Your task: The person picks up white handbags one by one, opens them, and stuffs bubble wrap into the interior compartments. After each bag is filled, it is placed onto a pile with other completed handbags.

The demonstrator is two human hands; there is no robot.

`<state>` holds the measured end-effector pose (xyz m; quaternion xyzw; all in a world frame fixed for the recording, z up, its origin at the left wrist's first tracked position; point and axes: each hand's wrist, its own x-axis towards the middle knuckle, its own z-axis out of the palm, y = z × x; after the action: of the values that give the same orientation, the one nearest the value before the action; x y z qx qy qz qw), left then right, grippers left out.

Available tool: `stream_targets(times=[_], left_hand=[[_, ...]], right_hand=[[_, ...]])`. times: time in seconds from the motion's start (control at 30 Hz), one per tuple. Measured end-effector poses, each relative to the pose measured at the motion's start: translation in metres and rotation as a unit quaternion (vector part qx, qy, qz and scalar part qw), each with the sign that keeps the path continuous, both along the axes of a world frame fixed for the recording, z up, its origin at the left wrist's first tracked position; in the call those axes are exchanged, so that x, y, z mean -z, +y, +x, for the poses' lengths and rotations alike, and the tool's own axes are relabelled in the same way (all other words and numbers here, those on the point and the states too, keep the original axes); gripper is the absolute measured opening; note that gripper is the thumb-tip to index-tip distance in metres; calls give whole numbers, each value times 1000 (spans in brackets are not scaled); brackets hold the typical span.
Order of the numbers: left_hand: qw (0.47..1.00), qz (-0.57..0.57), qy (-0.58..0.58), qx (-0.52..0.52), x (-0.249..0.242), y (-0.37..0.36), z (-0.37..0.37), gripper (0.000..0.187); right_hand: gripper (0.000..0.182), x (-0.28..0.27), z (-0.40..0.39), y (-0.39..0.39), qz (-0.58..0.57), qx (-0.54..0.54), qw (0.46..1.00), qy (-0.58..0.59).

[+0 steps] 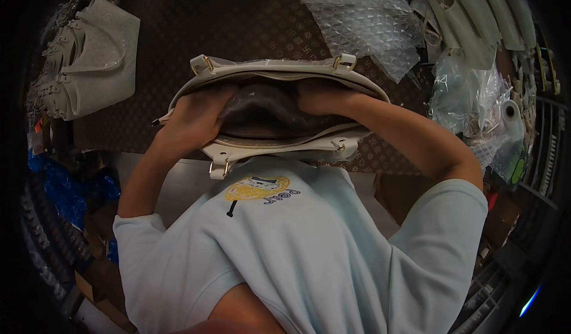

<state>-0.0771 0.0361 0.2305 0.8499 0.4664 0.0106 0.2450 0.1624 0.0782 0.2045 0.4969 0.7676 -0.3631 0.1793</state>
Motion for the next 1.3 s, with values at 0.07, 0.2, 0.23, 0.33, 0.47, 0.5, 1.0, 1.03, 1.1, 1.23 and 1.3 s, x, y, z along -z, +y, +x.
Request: stream_targets(times=[0.07, 0.2, 0.23, 0.33, 0.47, 0.5, 1.0, 1.03, 1.1, 1.23, 1.3], left_hand=[[990, -8, -132, -46, 23, -8, -3, 24], [995, 102, -8, 18, 32, -9, -8, 12], [994, 107, -8, 13, 33, -9, -9, 12], [996, 67, -51, -9, 33, -10, -8, 14], [993, 90, 46, 55, 17, -13, -6, 17], [993, 92, 47, 60, 15, -12, -5, 14], [940, 113, 313, 72, 31, 12, 8, 28], [939, 113, 317, 70, 31, 14, 1, 28], [992, 121, -32, 31, 30, 18, -13, 28], [993, -44, -112, 0, -15, 12, -11, 36], [990, -51, -123, -56, -12, 7, -13, 46]], right_hand=[[47, 37, 10, 4, -23, 2, 1000, 11], [48, 24, 4, 3, -61, 68, 989, 116], [48, 19, 3, 3, -66, 82, 984, 144], [49, 12, 3, -3, -69, 100, 978, 171], [50, 19, 4, -13, -34, 45, 995, 86], [51, 19, 6, -11, -40, 44, 994, 87], [50, -17, -28, 0, -91, 85, 983, 137], [50, 3, -22, 3, -91, 83, 982, 141], [49, 59, -3, 9, -93, -122, 964, 218], [49, -5, -15, -3, -132, -23, 965, 226], [50, -64, -26, -4, -234, 7, 965, 122]])
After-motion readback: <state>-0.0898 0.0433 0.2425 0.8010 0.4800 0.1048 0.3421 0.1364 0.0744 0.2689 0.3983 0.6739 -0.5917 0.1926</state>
